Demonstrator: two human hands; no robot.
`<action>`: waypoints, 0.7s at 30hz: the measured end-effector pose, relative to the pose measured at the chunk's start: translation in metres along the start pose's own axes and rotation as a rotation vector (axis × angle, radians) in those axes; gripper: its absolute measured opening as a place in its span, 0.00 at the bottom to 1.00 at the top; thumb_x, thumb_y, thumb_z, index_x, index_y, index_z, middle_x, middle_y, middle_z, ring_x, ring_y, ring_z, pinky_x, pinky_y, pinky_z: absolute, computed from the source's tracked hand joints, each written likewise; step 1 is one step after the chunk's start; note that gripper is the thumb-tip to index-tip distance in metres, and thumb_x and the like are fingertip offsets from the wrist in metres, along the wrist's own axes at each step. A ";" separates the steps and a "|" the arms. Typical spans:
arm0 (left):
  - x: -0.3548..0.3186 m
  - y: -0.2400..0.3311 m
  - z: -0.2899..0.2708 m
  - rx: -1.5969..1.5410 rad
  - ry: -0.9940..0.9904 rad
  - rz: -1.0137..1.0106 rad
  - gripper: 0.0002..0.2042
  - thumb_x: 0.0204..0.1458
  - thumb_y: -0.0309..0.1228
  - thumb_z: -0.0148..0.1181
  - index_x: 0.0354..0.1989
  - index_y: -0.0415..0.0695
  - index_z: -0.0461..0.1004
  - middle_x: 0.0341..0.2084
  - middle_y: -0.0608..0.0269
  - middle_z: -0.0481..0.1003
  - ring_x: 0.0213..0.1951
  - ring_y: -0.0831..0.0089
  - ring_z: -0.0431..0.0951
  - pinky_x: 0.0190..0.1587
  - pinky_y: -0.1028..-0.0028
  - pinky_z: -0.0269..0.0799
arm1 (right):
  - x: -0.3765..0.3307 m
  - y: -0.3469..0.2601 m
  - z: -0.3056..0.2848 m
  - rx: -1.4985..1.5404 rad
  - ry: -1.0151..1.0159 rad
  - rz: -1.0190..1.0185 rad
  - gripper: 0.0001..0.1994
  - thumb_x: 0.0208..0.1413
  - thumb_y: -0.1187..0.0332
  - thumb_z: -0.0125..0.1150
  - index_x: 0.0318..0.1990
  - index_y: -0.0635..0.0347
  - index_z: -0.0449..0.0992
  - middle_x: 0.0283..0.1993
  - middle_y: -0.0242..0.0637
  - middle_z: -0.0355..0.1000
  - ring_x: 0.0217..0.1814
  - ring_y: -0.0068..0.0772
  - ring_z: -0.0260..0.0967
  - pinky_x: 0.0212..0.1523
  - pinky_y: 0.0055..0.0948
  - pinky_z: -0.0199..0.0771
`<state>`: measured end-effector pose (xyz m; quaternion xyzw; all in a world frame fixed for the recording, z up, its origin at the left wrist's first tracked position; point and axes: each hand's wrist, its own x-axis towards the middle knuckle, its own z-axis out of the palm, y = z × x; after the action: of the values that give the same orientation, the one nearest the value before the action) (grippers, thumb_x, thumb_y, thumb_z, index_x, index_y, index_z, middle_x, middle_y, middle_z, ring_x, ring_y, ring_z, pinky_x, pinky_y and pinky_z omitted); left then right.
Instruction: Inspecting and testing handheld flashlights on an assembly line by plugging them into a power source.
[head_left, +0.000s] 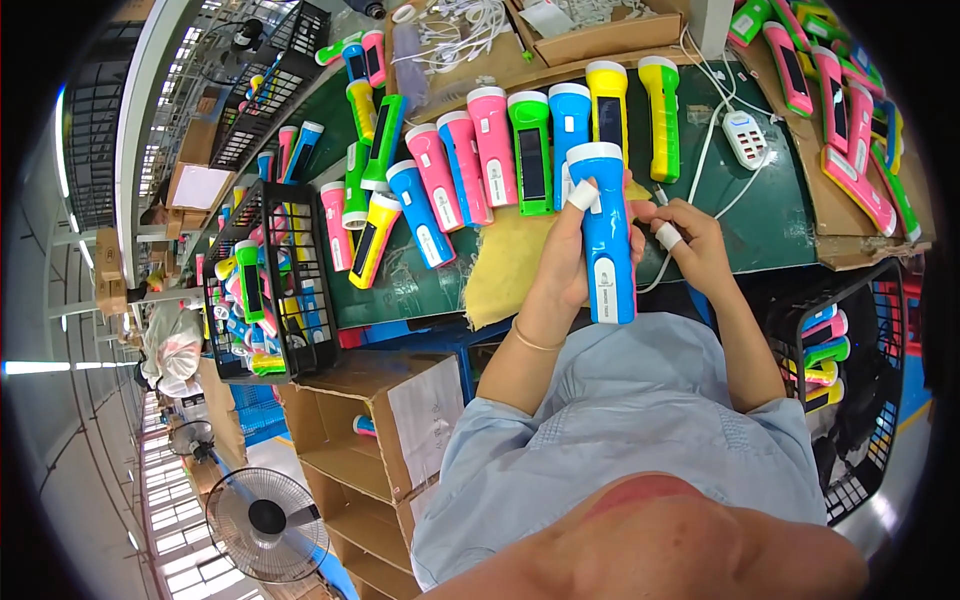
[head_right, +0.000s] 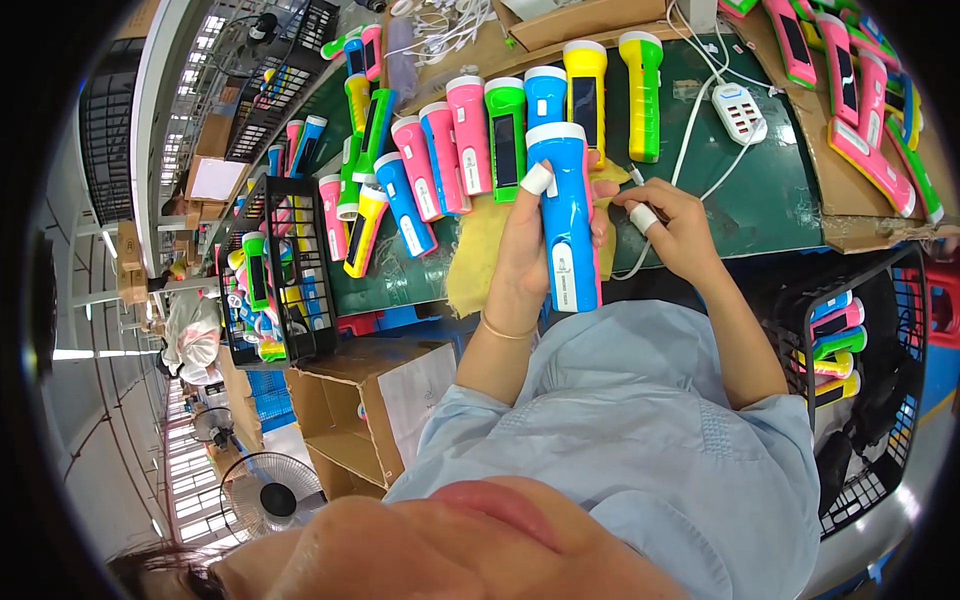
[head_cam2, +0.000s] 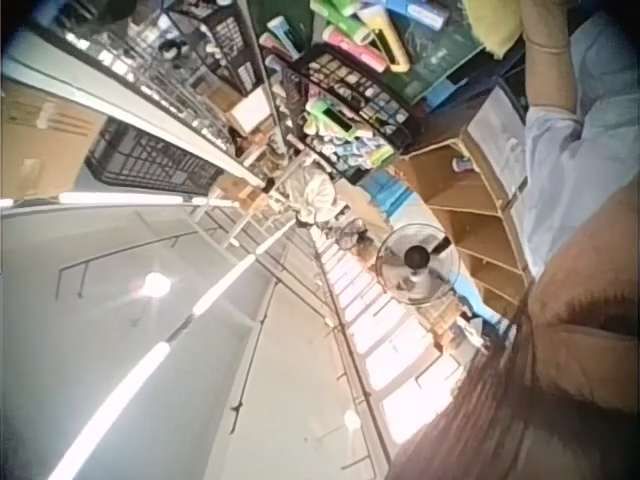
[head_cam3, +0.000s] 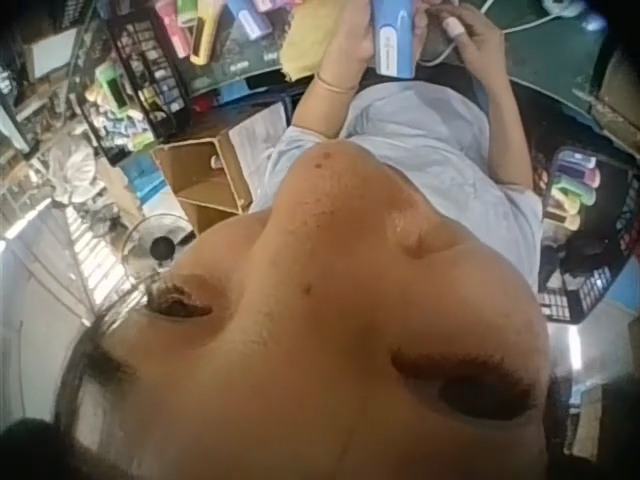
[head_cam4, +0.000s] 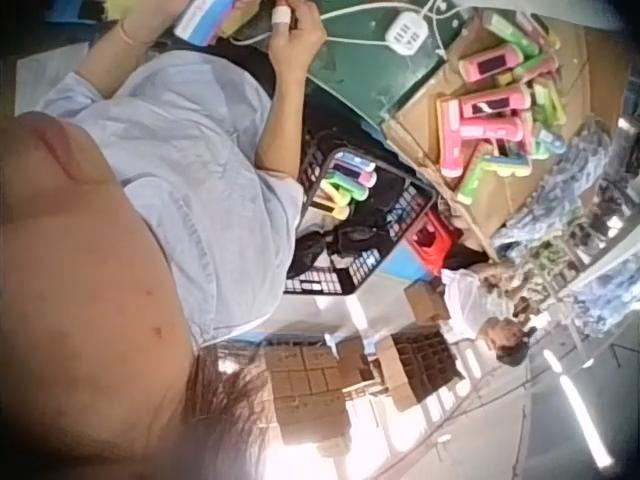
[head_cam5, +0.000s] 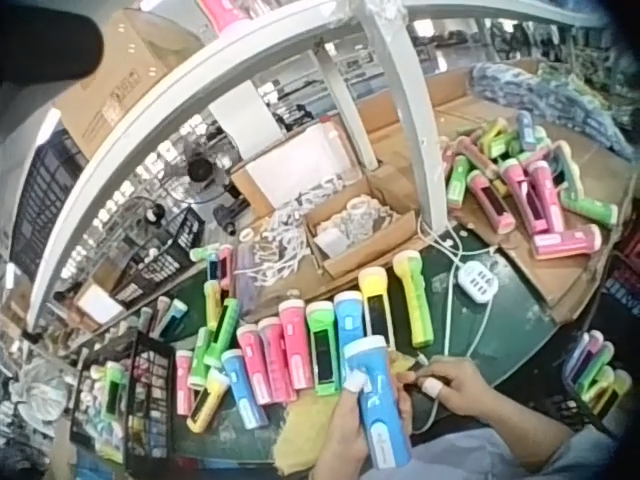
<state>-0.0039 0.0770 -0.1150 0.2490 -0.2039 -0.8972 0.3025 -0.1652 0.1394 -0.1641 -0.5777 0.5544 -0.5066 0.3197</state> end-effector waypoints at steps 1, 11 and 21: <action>0.001 -0.001 -0.004 -0.008 -0.010 0.008 0.21 0.53 0.48 0.46 0.48 0.46 0.63 0.32 0.52 0.72 0.24 0.67 0.75 0.23 0.70 0.73 | -0.001 0.001 0.000 0.039 -0.002 0.000 0.06 0.48 0.78 0.52 0.34 0.66 0.74 0.30 0.38 0.69 0.31 0.30 0.68 0.32 0.24 0.65; 0.007 0.002 -0.010 0.294 0.144 0.182 0.13 0.50 0.34 0.49 0.41 0.40 0.64 0.26 0.54 0.71 0.24 0.65 0.74 0.28 0.68 0.72 | 0.018 0.005 -0.015 0.417 0.052 0.231 0.11 0.58 0.65 0.48 0.44 0.56 0.74 0.22 0.20 0.57 0.21 0.08 0.47 0.20 0.13 0.44; -0.002 -0.023 -0.012 1.174 0.198 0.482 0.19 0.45 0.32 0.58 0.43 0.35 0.62 0.26 0.58 0.71 0.25 0.72 0.73 0.27 0.74 0.69 | 0.058 -0.020 -0.004 0.026 -0.067 -0.146 0.15 0.57 0.59 0.47 0.37 0.62 0.71 0.25 0.28 0.62 0.26 0.19 0.56 0.28 0.19 0.58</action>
<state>-0.0059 0.0928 -0.1357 0.4021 -0.6824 -0.5157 0.3265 -0.1707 0.0877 -0.1312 -0.6291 0.4931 -0.5160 0.3078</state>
